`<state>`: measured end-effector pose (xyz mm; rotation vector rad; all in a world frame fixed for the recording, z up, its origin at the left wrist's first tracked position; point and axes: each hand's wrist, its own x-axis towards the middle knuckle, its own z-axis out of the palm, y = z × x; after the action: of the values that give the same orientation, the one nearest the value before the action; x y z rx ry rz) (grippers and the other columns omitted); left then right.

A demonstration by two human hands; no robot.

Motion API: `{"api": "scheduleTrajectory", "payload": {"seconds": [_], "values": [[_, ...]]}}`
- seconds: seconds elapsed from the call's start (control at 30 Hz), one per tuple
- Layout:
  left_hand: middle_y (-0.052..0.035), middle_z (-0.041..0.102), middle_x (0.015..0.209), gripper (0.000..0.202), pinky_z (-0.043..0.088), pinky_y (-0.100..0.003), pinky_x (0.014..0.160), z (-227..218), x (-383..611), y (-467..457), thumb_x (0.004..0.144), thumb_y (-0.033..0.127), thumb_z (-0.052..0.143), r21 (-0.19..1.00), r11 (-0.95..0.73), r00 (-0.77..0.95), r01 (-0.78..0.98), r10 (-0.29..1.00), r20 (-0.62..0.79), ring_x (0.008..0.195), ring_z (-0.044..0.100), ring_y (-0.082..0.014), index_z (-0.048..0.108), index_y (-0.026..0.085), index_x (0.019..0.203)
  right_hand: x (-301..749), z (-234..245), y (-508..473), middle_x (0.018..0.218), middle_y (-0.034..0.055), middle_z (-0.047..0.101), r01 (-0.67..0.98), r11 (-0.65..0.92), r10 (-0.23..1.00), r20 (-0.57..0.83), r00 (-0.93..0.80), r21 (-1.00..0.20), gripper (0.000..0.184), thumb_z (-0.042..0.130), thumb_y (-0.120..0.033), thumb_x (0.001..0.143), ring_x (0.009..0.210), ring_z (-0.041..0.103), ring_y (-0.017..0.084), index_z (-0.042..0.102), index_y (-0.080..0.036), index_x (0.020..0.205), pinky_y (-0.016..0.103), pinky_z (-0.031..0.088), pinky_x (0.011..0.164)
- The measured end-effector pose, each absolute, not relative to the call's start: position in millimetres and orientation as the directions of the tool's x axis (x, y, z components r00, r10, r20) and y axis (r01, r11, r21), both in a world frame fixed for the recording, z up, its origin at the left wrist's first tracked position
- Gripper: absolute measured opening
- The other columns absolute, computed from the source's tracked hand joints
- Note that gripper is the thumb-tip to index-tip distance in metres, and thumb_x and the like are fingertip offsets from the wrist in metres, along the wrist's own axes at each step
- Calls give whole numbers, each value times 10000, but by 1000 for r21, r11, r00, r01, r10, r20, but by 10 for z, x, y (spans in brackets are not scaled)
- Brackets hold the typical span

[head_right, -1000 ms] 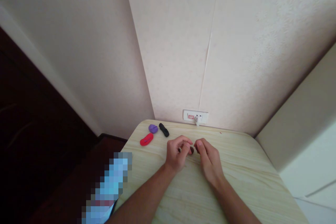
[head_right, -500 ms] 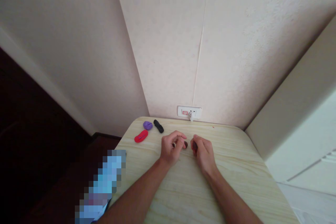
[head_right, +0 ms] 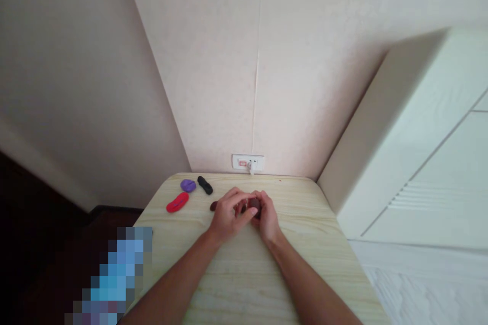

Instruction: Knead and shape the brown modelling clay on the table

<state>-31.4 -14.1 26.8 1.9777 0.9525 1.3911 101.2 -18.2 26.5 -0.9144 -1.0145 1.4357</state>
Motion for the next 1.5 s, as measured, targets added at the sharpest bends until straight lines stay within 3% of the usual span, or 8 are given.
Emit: {"api": "scheduleTrajectory", "payload": {"seconds": [0.17, 0.3, 0.47, 0.7, 0.83, 0.97, 1.27, 1.5], "values": [[1, 584, 752, 258, 428, -260, 618, 238, -294, -147, 852, 320, 750, 756, -619, 255, 214, 782, 568, 635, 496, -122, 766, 157, 1051, 1031, 196, -169, 570, 16, 559, -340, -4, 998, 18, -62, -941, 585, 571, -738, 824, 467, 400, 121, 609, -193, 617, 249, 216, 386], [-56, 685, 875, 278, 463, -272, 659, 231, -289, -159, 925, 288, 642, 774, -593, 214, 222, 804, 555, 736, 595, -155, 728, 139, 1143, 1071, 88, -115, 622, 3, 590, -314, 41, 998, 24, 58, -948, 443, 661, -604, 851, 492, 421, 115, 656, -183, 717, 231, 261, 400], [-98, 714, 1005, 320, 498, -284, 700, 246, -317, -171, 939, 331, 630, 820, -553, 174, 145, 830, 529, 795, 634, -173, 699, 135, 1182, 1090, 36, -71, 519, -56, 463, -314, 39, 993, 2, 118, -948, 417, 671, -591, 864, 422, 331, 92, 640, -193, 743, 219, 233, 374], [-58, 685, 816, 364, 472, -257, 641, 215, -293, -145, 942, 390, 666, 917, -384, 248, -108, 883, 399, 702, 600, -147, 738, 136, 1193, 1048, 110, -101, 450, -74, 392, -291, 18, 995, -10, 94, -957, 547, 649, -700, 846, 374, 298, 82, 535, -211, 628, 225, 210, 361], [-51, 694, 780, 424, 446, -236, 570, 206, -268, -133, 921, 398, 708, 940, -276, 338, -202, 881, 331, 614, 559, -114, 742, 160, 1270, 1053, 144, -127, 445, -43, 470, -236, 59, 995, 38, 92, -970, 592, 614, -724, 867, 382, 404, 106, 511, -215, 584, 238, 279, 369], [-55, 712, 725, 417, 472, -237, 543, 237, -264, -112, 842, 406, 798, 940, -139, 388, -312, 885, 259, 563, 593, -115, 788, 135, 1160, 1068, 166, -145, 427, -30, 502, -196, 82, 996, 76, 39, -977, 617, 538, -740, 911, 387, 517, 138, 606, -192, 639, 248, 378, 400], [-93, 753, 700, 547, 557, -324, 597, 268, -263, -98, 711, 512, 886, 919, 62, 462, -388, 876, 136, 599, 699, -198, 806, 113, 1076, 1063, 167, -163, 387, -77, 429, -311, 31, 999, 35, -7, -950, 507, 610, -665, 903, 311, 427, 104, 646, -183, 750, 206, 325, 335], [-95, 754, 654, 567, 539, -305, 561, 250, -260, -90, 665, 524, 917, 925, 100, 438, -365, 896, 76, 516, 672, -174, 815, 94, 1021, 1056, 157, -147, 401, -67, 453, -284, 42, 997, 58, -50, -958, 524, 586, -679, 901, 315, 447, 111, 602, -198, 693, 216, 325, 345]]}}
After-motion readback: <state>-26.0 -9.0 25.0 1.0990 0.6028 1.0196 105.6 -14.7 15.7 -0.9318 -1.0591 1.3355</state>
